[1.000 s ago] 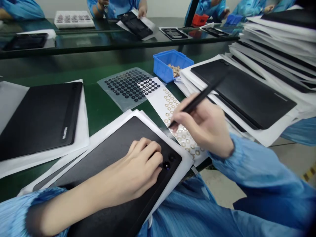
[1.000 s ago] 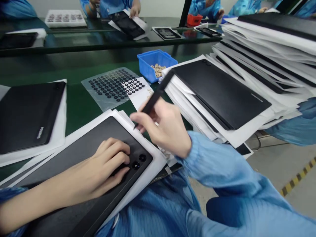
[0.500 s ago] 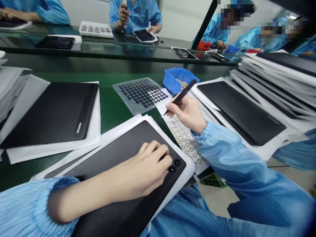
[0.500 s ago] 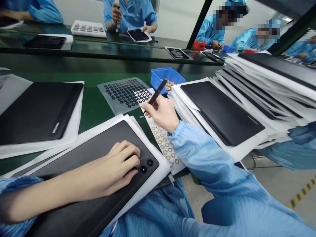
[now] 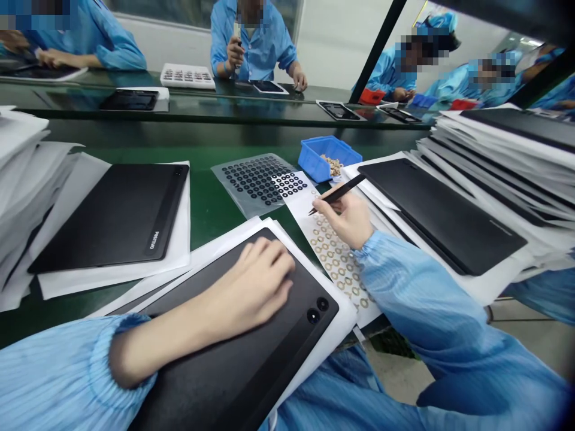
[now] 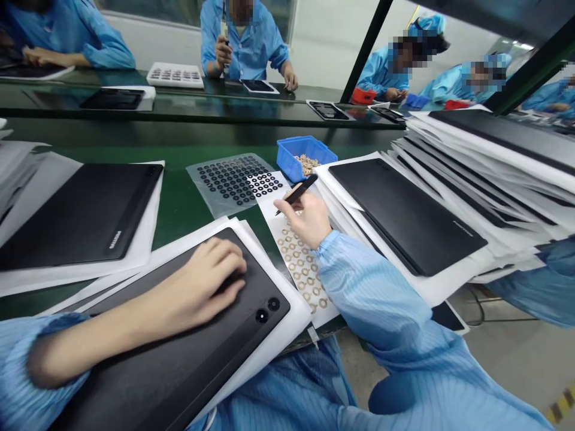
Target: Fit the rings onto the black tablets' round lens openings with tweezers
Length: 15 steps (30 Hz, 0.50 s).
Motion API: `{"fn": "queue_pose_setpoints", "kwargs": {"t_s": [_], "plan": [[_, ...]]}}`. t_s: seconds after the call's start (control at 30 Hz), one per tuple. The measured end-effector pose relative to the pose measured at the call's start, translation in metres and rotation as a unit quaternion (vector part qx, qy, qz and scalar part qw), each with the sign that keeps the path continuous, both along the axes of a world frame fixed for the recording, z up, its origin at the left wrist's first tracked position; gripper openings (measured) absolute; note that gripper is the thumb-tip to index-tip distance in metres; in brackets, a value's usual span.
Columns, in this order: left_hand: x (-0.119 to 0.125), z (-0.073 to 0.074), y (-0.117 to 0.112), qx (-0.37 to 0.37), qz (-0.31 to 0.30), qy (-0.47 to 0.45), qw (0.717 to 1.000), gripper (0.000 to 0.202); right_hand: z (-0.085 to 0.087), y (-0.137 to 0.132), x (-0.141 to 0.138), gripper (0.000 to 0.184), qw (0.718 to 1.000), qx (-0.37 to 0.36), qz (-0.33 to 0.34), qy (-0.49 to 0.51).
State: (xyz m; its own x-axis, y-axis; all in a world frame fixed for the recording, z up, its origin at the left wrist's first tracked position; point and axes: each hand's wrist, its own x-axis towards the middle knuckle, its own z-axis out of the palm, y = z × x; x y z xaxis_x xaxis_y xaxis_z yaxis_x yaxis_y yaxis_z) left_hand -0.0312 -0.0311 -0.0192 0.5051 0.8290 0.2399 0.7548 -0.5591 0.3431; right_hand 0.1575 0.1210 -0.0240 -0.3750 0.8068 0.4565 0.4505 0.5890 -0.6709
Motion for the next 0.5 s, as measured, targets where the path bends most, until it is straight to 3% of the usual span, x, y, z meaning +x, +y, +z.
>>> {"fn": "queue_pose_setpoints", "kwargs": {"t_s": [0.13,0.2,0.37,0.5], "plan": [[-0.02,-0.009,0.022,0.045,0.169,0.008,0.985,0.018,0.017,-0.028,0.011,0.033,0.993,-0.04,0.066,-0.091],[-0.029,-0.013,0.03,0.038,0.215,0.027,0.975,0.028,0.02,-0.045,0.015,0.031,0.979,-0.072,0.099,-0.164],[-0.037,-0.015,0.035,-0.012,0.249,0.01,0.968,0.036,0.018,-0.071,0.014,0.025,0.944,-0.157,0.108,-0.268],[-0.035,-0.013,0.033,-0.025,0.229,-0.003,0.973,0.033,0.019,-0.077,0.007,0.02,0.948,-0.097,0.116,-0.281]]}}
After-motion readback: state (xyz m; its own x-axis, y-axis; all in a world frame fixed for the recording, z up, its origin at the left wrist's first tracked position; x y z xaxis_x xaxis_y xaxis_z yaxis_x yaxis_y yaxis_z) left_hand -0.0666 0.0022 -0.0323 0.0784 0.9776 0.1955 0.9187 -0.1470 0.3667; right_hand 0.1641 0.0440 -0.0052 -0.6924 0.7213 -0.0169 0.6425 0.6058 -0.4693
